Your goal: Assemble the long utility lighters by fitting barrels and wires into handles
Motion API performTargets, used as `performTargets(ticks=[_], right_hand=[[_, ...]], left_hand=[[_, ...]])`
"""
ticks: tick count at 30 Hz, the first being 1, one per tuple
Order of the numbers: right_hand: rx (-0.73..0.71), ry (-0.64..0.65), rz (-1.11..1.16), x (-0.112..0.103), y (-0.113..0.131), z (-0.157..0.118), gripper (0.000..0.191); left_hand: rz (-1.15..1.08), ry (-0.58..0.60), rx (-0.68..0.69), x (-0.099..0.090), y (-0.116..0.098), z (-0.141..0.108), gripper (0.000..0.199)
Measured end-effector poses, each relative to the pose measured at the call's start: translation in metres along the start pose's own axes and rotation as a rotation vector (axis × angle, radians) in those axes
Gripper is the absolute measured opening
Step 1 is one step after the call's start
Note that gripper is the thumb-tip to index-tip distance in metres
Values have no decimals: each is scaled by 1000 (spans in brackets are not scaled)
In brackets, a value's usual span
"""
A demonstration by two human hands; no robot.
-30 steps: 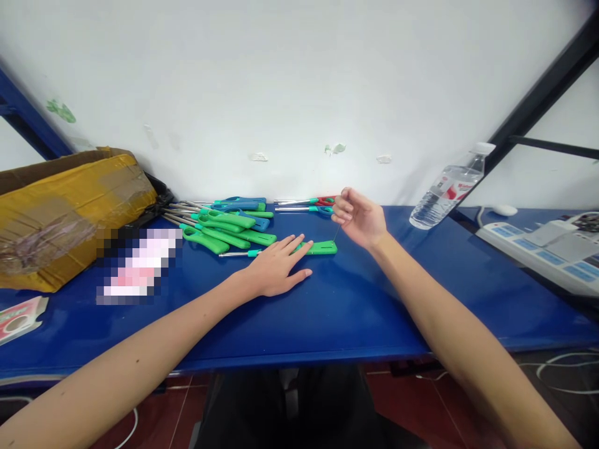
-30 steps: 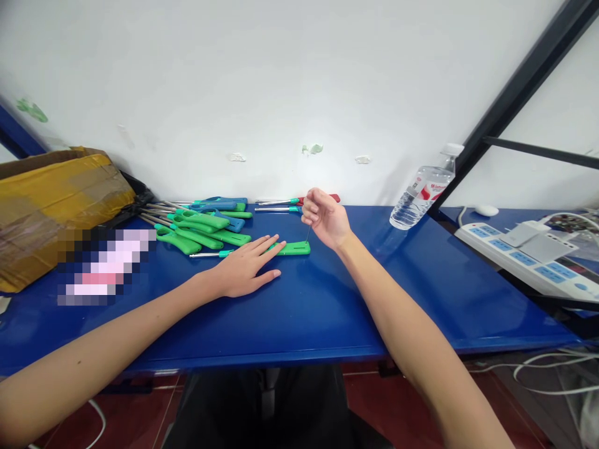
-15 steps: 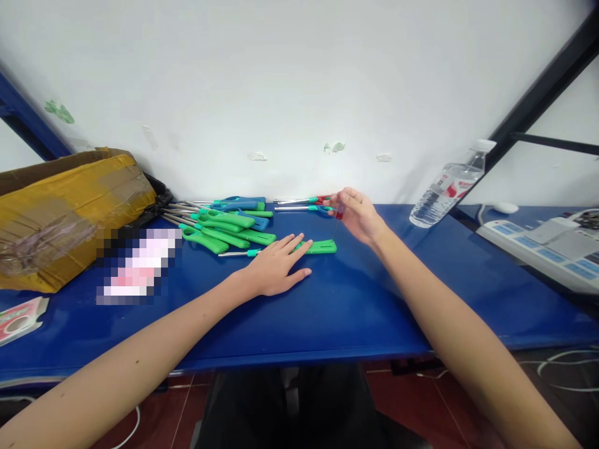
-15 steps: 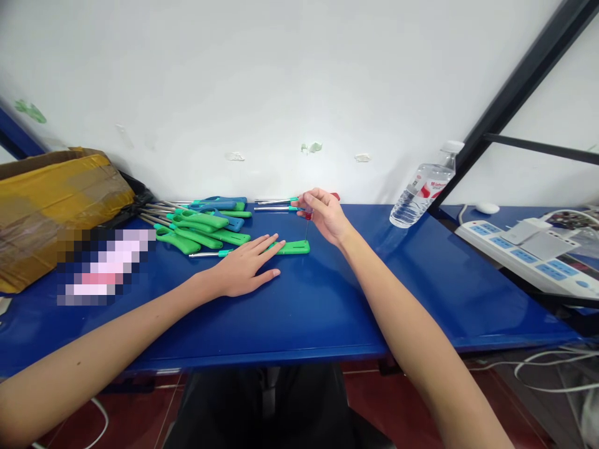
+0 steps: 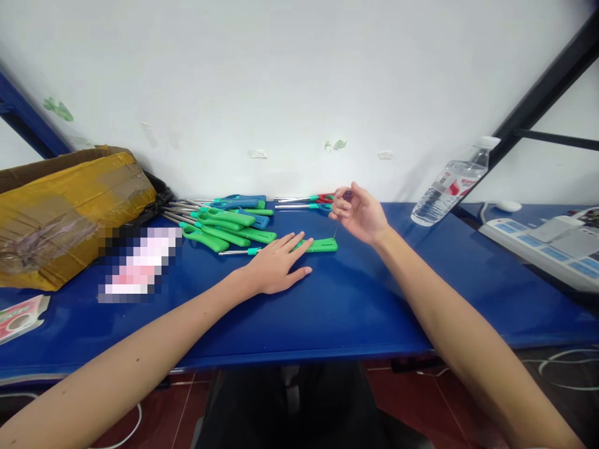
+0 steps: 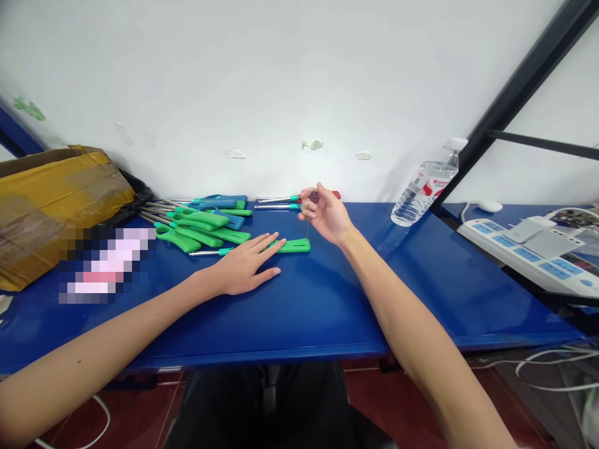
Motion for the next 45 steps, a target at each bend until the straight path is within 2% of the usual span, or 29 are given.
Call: performTargets(ticks=[3,8,11,15,21,28,33,37,40,45], right_hand=[[10,-29,-10,-4,-2,1,36],[-58,-21,-85,-8,3,1,38],[-101,-56,-152,-11,5,0,40],[-110,-104,-129,-8,0,-1,37],[-68,-10,-15,8,-4,-2,32],[-9,33,23,6,-3,-1,33],[-19,84,-48,5,-4,1,32],[-92,34,-194,-5,2,2,35],[-138,-23,-220,-9,7,0,35],[-80,48,-146,10,-2,-4,36]], left_hand=[[2,1,2,0,-1,0,69],[6,11,-3,0,-1,0,69],[2,13,-5,0,-1,0,69],[7,14,-7,0,-2,0,69],[6,21,-5,0,-2,1,69],[-7,15,1,0,-1,0,69],[10,27,0,1,-1,1,69],[14,27,-4,0,-1,1,69],[10,20,-1,-1,-1,1,69],[6,24,-8,-1,-2,1,69]])
Point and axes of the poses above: each hand's wrist, its own z-axis towards the middle knuckle, its own x-axis out of the palm, y = z × x, the point moved 10 cm from there along z, towards the middle knuckle, and after that the axes turned 2 degrees about y, right-handed, at the moved point
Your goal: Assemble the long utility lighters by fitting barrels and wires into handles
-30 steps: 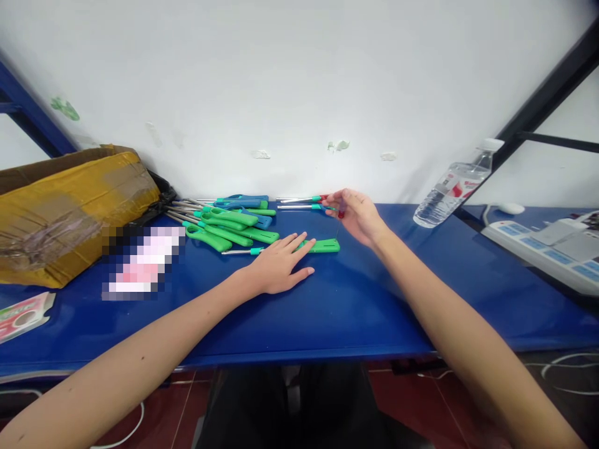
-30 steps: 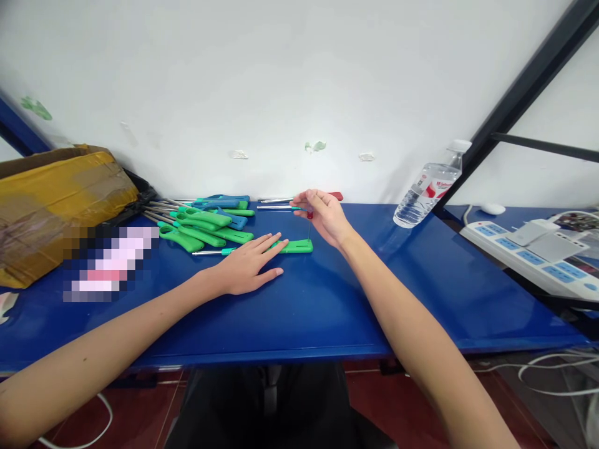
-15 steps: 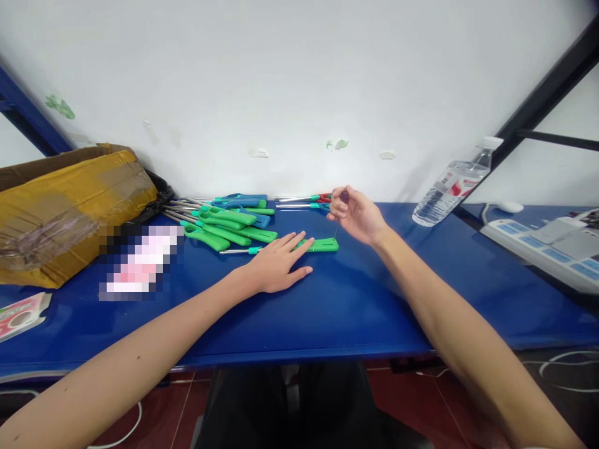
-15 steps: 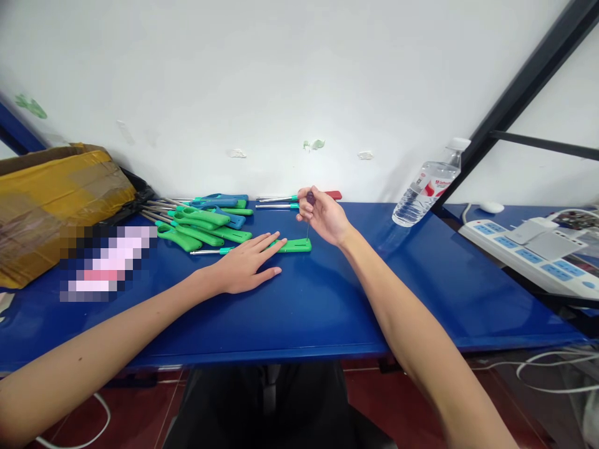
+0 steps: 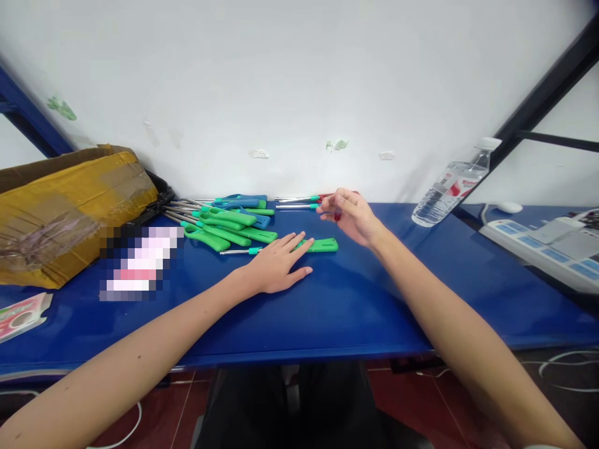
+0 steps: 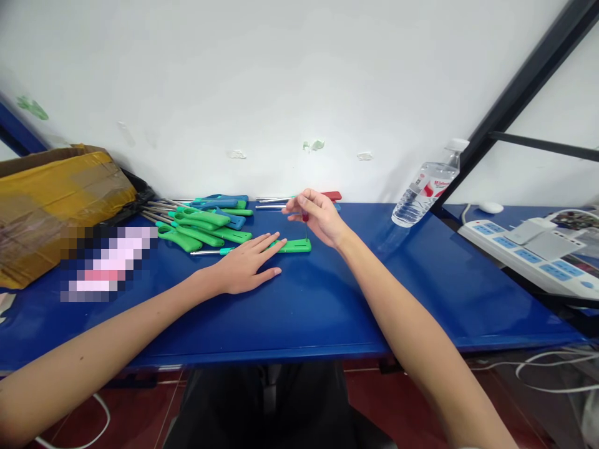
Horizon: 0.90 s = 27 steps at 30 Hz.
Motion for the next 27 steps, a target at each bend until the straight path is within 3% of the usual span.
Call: performTargets(ticks=[4,13,21,27], right_hand=[[31,67,33,10,0,0,31],[96,36,58,-2,-2,1,34],[-40,-100,-84,-23,7,3,39],[51,-22,46,-3,2,-2,32]], left_hand=[[6,-4,3,-1,-1,0,68],[-22,-9,12,-2,-1,0,69],[-11,-2,7,-2,0,-1,69],[-15,13,-1,-1,-1,0,69]])
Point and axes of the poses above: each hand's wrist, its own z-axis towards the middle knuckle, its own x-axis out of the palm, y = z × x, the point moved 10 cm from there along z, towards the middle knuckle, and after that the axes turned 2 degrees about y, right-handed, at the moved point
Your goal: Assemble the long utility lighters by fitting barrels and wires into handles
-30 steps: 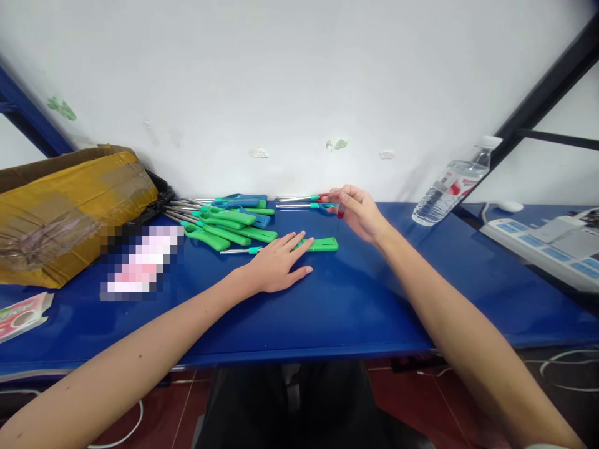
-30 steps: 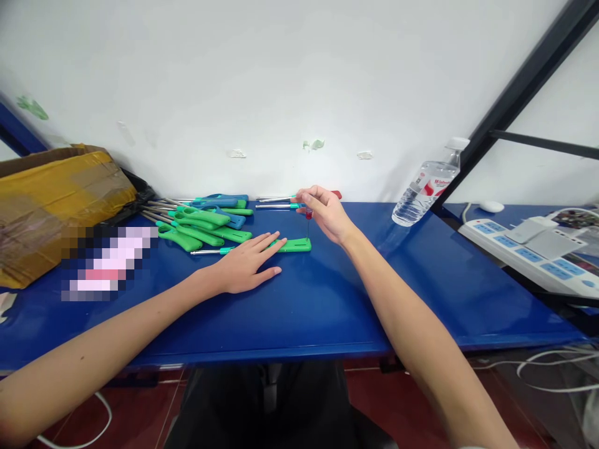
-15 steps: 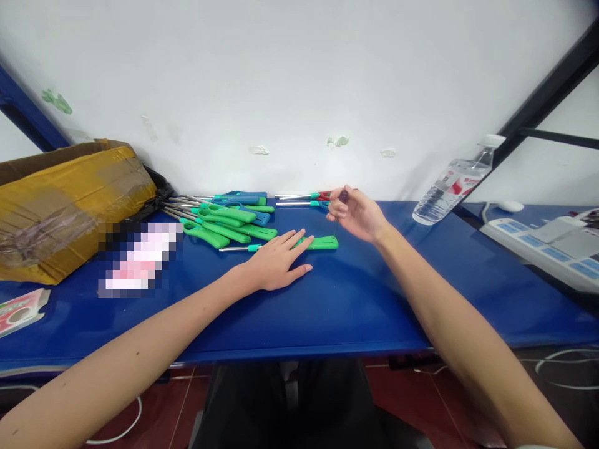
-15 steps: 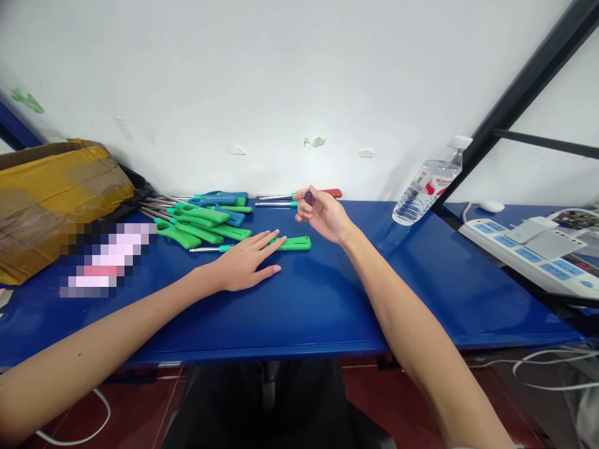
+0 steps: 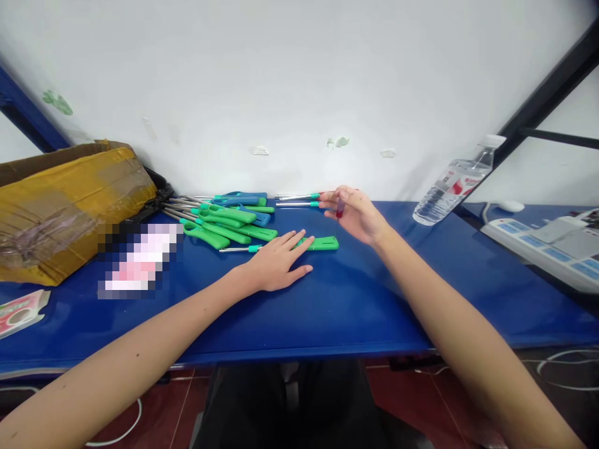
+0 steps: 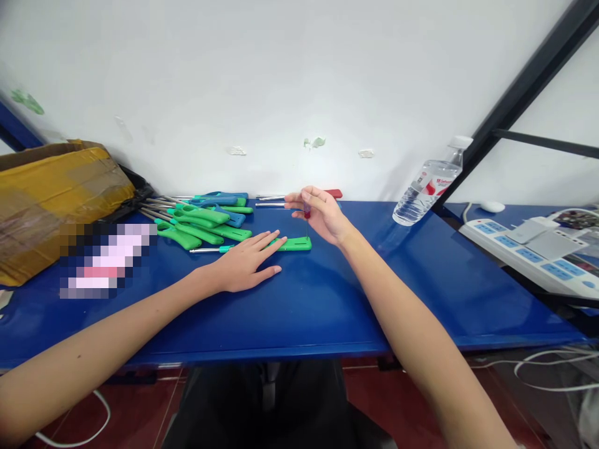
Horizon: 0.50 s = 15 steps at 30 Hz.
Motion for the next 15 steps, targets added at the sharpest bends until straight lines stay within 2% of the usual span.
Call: performTargets(ticks=[6,9,15], right_hand=[[47,59,23,10,0,-1,23],[63,43,41,7,0,0,29],[40,10,-3,-5,-1,3,28]], left_hand=[[-3,-3,2,0,-1,1,69],[-5,-11,5,0,0,1,69],[-12,-16,8,0,1,0,68]])
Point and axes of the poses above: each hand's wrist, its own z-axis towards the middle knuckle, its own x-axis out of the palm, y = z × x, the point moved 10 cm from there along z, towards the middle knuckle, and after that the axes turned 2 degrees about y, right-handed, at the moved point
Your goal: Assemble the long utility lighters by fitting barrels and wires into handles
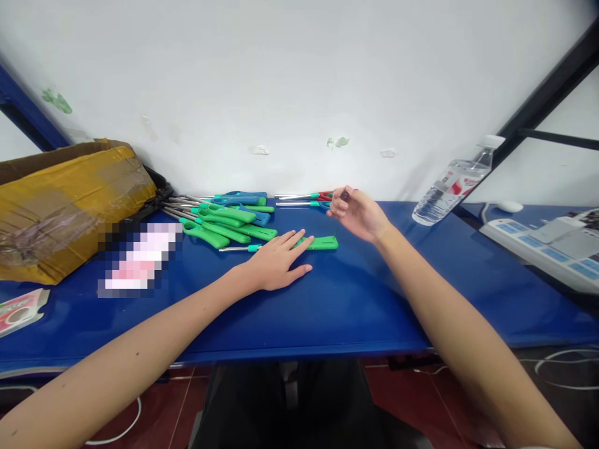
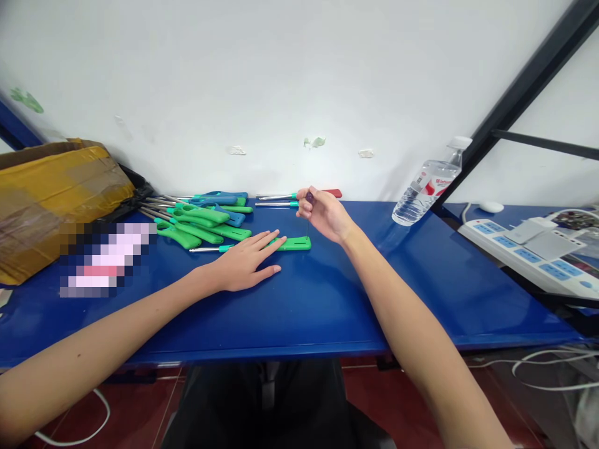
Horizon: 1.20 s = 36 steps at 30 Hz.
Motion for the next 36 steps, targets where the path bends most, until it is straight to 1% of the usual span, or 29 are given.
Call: performTargets(ticks=[2,5,9,11,16,20,21,24,27,31,36], right_hand=[[-43,7,-25,-4,3,1,30],[-97,-14,-83,-10,7,1,34],[-113,-58,-130,-11,6,0,37],[-103,-48,-113,-6,5,-1,37],[-27,11,-21,9,-1,-4,32],[5,36,40,12,0,-3,20],[13,41,54,12,0,-3,20],[19,42,86,10,1,-2,26],[9,34,82,7,0,-1,25],[-41,36,34,2,0,0,29],[-101,-23,-51,-9,3,1,34]], left_hand=[[0,6,-3,0,0,0,69],[6,15,-9,0,0,0,69],[8,4,-5,-1,0,-1,68],[6,-2,1,0,0,-1,68],[4,-2,0,-1,0,0,69],[15,10,-4,0,-1,0,69],[15,12,-6,0,-1,0,69],[9,12,-6,0,-1,0,69],[8,8,-3,0,0,0,69],[18,9,-3,0,-1,0,68],[24,22,-11,0,-1,0,69]])
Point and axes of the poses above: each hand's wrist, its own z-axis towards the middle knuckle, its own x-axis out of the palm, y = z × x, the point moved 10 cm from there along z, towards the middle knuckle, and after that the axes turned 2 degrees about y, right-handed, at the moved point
